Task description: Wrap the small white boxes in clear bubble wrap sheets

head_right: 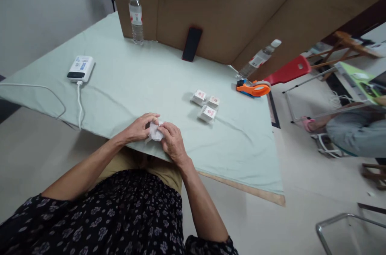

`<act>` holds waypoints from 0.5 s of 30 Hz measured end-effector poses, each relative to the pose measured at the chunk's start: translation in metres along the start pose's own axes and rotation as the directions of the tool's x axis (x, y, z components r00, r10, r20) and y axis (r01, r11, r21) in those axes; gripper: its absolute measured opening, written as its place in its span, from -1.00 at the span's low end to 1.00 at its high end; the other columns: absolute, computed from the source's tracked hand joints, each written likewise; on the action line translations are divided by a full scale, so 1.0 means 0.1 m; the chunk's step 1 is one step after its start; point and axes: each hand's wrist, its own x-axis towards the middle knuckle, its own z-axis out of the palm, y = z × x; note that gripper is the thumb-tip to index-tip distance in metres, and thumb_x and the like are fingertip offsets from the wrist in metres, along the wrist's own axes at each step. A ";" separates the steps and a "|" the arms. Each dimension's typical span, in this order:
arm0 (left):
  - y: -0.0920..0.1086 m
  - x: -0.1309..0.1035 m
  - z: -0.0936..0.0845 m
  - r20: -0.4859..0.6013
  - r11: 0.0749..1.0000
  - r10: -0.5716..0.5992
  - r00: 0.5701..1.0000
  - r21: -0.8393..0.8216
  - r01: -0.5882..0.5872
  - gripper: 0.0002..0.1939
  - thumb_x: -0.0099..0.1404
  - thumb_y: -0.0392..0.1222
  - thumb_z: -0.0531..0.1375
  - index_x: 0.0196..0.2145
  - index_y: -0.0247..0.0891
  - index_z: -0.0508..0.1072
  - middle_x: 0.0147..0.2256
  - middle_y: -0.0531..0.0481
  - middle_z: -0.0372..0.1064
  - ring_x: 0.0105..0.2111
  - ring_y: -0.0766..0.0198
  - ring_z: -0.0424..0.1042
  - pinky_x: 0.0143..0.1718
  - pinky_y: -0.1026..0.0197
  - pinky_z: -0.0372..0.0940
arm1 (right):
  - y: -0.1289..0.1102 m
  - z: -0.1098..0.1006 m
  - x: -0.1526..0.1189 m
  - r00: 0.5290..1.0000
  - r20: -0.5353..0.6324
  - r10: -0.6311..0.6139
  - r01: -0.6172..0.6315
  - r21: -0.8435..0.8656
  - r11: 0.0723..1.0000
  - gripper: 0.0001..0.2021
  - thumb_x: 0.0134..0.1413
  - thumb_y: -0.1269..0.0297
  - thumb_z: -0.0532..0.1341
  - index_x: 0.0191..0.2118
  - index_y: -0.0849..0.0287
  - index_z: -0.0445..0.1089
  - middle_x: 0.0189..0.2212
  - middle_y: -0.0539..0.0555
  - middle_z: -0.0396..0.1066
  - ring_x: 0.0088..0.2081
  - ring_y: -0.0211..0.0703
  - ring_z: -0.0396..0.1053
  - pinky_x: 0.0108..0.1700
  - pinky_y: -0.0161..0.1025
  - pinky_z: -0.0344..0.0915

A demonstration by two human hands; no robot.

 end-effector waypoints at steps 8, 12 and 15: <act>-0.11 0.00 -0.11 0.054 0.997 0.039 0.998 -0.070 -0.036 -0.34 0.08 -0.26 0.25 0.17 -0.24 0.30 0.27 -0.26 0.19 0.30 0.00 0.14 0.31 -0.15 0.04 | 0.13 -0.10 0.43 0.948 0.005 0.320 -0.297 0.385 0.874 -0.79 0.06 0.17 0.20 -0.24 0.11 0.49 -0.22 0.10 0.50 -0.15 -0.05 0.43 -0.11 -0.12 0.38; -0.10 0.06 0.01 0.134 0.900 -0.046 0.990 -0.424 0.100 -0.51 0.14 -0.16 0.24 0.03 -0.28 0.36 0.00 -0.15 0.44 0.00 0.10 0.43 0.10 -0.04 0.29 | 0.15 -0.09 0.52 0.832 0.230 0.505 -0.543 0.524 0.656 -0.70 -0.02 0.00 0.24 -0.35 0.16 0.46 -0.50 -0.02 0.44 -0.45 -0.18 0.36 -0.38 -0.24 0.34; -0.09 0.03 0.08 0.093 0.740 -0.126 0.988 -0.654 0.156 -0.43 0.10 -0.19 0.25 0.09 -0.30 0.30 0.00 -0.16 0.43 0.01 0.14 0.43 0.10 0.05 0.29 | 0.12 -0.04 0.49 0.770 0.319 0.552 -0.628 0.531 0.569 -0.65 -0.04 -0.07 0.25 -0.39 0.17 0.44 -0.57 -0.03 0.39 -0.55 -0.20 0.30 -0.49 -0.25 0.29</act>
